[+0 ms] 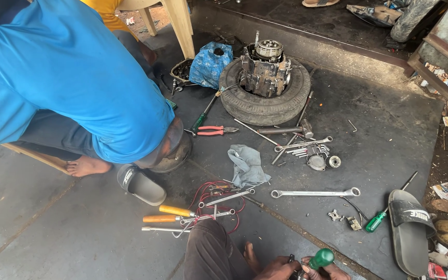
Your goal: Dismantle and inspect a motorcycle carburetor using a screwdriver.
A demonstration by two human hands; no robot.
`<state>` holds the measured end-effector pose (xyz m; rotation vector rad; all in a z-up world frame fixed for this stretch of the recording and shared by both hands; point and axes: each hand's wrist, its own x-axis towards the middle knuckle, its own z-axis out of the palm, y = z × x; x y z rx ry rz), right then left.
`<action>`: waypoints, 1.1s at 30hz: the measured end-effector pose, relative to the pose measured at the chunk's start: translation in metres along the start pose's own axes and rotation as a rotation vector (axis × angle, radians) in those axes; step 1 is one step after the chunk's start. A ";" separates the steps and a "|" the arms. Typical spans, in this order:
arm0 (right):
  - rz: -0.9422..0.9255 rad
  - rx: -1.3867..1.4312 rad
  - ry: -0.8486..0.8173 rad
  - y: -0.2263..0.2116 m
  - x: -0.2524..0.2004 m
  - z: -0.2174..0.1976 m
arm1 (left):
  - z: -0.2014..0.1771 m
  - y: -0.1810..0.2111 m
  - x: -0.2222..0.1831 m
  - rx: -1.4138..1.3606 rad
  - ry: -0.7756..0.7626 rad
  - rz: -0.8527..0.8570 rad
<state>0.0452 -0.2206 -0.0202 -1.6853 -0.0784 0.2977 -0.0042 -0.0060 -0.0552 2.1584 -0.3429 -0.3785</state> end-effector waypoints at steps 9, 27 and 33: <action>0.176 -0.151 -0.225 0.080 0.049 -0.025 | -0.006 0.009 0.006 0.081 0.031 -0.045; -0.133 -0.104 0.057 -0.199 -0.065 0.028 | -0.042 0.078 -0.011 -1.108 0.117 -0.555; -0.077 -0.111 -0.022 -0.177 -0.065 0.021 | -0.057 0.099 -0.015 -1.019 0.143 -0.550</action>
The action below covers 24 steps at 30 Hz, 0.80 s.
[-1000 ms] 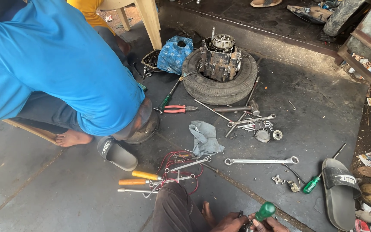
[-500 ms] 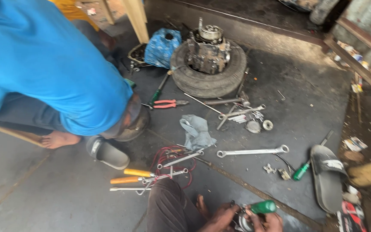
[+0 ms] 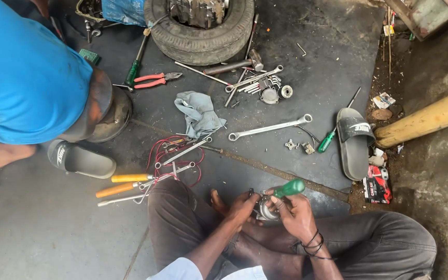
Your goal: Dismantle and inspect a motorcycle carburetor using a screwdriver.
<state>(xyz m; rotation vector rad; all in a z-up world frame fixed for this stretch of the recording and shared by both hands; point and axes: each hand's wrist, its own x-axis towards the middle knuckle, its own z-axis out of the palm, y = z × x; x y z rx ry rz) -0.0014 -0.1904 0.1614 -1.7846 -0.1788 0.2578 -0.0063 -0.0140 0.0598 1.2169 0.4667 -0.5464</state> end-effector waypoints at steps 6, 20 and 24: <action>-0.086 -0.005 0.077 0.018 0.000 0.008 | 0.006 0.009 -0.007 0.018 0.051 -0.042; -0.045 0.050 0.083 0.028 0.007 0.005 | 0.006 0.020 -0.016 0.044 -0.021 0.018; -0.105 0.005 0.050 0.004 0.001 0.000 | 0.005 0.017 -0.016 0.107 -0.012 0.004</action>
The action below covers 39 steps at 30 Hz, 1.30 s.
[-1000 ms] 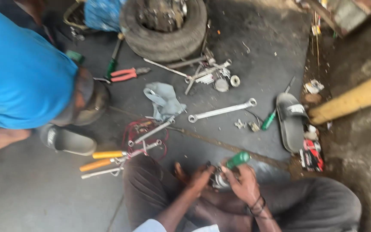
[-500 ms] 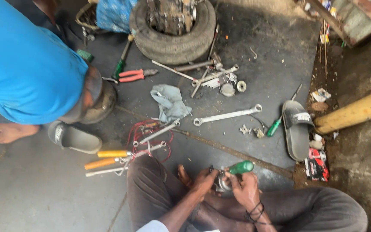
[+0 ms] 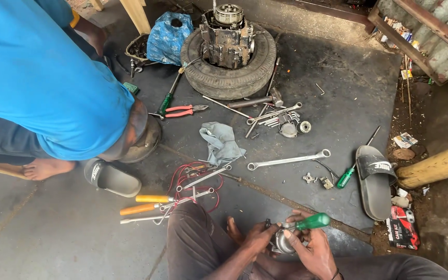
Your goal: Dismantle and inspect a motorcycle carburetor using a screwdriver.
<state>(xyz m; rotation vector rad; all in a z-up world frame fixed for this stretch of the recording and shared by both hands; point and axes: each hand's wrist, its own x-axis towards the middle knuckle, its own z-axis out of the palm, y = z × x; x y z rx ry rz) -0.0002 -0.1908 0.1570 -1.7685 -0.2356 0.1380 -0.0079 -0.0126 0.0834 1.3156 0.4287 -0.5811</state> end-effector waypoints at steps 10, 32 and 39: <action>-0.137 0.112 -0.011 -0.022 -0.006 -0.027 | -0.002 -0.010 0.011 0.018 0.012 -0.077; -0.363 -0.358 0.256 -0.076 -0.011 -0.002 | -0.005 -0.007 -0.003 -0.002 0.059 -0.042; -0.260 -0.466 0.213 -0.107 0.000 -0.003 | -0.009 -0.027 0.020 -0.117 0.024 0.036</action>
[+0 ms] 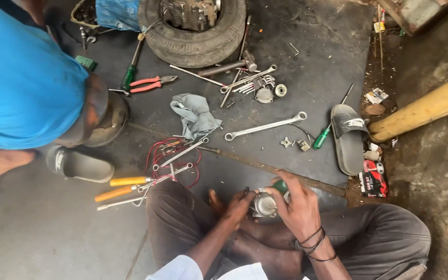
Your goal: Dismantle and inspect a motorcycle carburetor using a screwdriver.
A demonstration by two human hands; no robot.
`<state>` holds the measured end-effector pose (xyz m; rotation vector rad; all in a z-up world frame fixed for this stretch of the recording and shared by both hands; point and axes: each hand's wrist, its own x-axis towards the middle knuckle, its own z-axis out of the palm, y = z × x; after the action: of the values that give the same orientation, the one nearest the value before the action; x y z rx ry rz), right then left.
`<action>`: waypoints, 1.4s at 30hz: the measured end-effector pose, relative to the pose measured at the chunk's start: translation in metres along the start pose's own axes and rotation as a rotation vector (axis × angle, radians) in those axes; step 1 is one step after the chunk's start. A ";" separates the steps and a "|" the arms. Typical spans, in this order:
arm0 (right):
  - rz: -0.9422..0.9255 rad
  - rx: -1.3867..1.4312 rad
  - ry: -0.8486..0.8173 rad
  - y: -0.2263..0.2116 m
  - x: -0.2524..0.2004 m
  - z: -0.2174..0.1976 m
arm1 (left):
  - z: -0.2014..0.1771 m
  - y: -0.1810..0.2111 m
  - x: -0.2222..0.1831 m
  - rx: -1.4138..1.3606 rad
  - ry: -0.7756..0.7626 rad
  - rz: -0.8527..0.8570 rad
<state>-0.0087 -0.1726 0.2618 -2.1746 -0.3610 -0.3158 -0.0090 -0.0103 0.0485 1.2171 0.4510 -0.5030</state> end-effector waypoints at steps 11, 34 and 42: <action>-0.177 0.084 -0.241 -0.021 0.021 -0.026 | 0.007 0.028 -0.012 0.014 0.016 -0.049; -0.039 -0.037 0.014 -0.026 0.016 -0.001 | 0.003 0.037 -0.015 -0.066 0.061 -0.044; -0.049 0.361 -0.048 -0.011 0.001 0.025 | 0.023 0.047 -0.031 0.066 0.228 -0.011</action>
<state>-0.0091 -0.1460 0.2553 -1.8233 -0.4607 -0.2076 -0.0052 -0.0159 0.1090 1.3428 0.6392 -0.3925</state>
